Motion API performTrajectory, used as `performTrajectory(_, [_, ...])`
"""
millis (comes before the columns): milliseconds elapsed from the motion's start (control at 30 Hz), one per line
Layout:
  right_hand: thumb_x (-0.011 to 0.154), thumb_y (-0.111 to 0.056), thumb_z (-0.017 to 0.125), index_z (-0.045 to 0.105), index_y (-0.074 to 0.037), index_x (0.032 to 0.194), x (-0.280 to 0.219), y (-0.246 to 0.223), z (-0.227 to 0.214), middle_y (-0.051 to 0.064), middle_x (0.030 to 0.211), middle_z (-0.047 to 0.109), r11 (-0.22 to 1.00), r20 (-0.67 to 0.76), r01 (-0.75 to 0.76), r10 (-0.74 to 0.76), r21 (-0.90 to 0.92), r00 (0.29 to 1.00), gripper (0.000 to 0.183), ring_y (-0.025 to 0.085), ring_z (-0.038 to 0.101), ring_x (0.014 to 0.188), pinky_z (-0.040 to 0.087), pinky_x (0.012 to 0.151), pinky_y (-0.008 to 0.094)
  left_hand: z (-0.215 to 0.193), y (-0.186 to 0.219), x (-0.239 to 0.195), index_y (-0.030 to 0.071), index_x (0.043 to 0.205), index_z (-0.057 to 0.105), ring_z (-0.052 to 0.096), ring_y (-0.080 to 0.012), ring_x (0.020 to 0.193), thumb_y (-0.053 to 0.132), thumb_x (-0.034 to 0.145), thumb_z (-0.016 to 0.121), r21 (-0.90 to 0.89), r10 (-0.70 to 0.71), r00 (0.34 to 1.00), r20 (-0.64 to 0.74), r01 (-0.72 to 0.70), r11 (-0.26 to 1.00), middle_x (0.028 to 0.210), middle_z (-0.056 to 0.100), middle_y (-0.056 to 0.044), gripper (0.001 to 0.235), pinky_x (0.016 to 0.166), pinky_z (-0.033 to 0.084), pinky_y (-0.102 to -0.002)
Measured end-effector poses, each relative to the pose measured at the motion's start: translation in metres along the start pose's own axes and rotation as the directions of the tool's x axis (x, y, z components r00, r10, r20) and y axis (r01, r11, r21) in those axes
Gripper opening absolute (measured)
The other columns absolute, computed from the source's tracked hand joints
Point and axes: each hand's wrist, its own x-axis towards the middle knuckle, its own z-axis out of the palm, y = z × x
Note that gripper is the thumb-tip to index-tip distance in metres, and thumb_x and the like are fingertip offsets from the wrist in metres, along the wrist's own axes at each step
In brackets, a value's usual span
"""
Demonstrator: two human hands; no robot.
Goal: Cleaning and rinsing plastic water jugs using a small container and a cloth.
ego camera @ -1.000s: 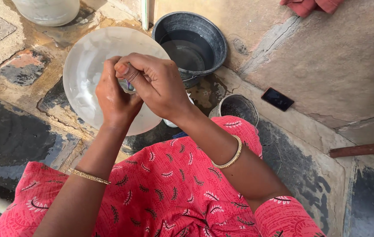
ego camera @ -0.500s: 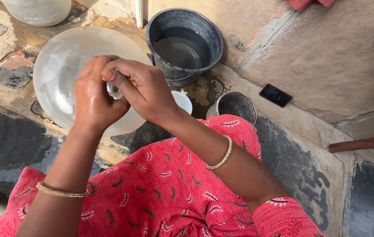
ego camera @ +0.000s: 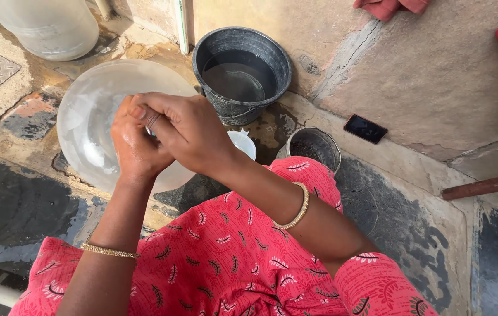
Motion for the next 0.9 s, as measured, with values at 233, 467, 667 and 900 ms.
performTrajectory(233, [0.113,-0.034,0.058,0.068,-0.010,0.108,0.002,-0.005,-0.005,0.011,0.089,0.070,0.997,0.019,0.075,-0.075,-0.002,0.997,0.026,0.026,0.071,0.078,0.053,0.070,0.033,-0.011,-0.002,0.005,0.003,0.105,0.062,0.062,-0.0391,0.098,0.022,0.089,0.079,0.005,0.016,1.000,-0.002,-0.016,1.000,0.101,0.064,-0.016,0.030,0.085,0.050,-0.046])
performTrajectory(467, [0.113,-0.029,0.062,0.069,-0.012,0.110,-0.001,-0.034,-0.025,0.009,0.090,0.070,0.996,0.067,0.083,-0.085,0.027,0.994,0.019,0.025,0.072,0.080,0.055,0.071,0.032,-0.009,0.001,0.005,0.005,0.098,0.062,0.063,-0.0380,0.096,0.023,0.088,0.078,0.022,-0.015,1.000,0.009,0.015,1.000,0.098,0.064,-0.015,0.026,0.084,0.051,-0.046])
performTrajectory(667, [0.110,-0.025,0.060,0.067,-0.012,0.111,-0.004,-0.003,0.001,0.005,0.092,0.071,0.992,0.058,0.123,-0.121,-0.032,0.991,0.015,0.023,0.073,0.083,0.055,0.073,0.031,-0.012,-0.007,0.000,0.006,0.108,0.067,0.064,-0.0363,0.104,0.022,0.093,0.074,-0.028,0.083,0.995,0.062,-0.081,0.996,0.109,0.067,-0.013,0.022,0.097,0.052,-0.046])
performTrajectory(900, [0.109,-0.026,0.062,0.064,-0.015,0.123,-0.008,0.005,0.009,0.005,0.106,0.072,0.985,0.090,0.170,-0.167,-0.024,0.982,0.018,0.024,0.074,0.099,0.058,0.084,0.034,-0.024,-0.006,0.002,0.008,0.110,0.071,0.067,-0.0309,0.107,0.020,0.094,0.070,-0.137,0.011,0.992,0.129,0.006,0.991,0.111,0.067,-0.011,0.020,0.092,0.053,-0.040])
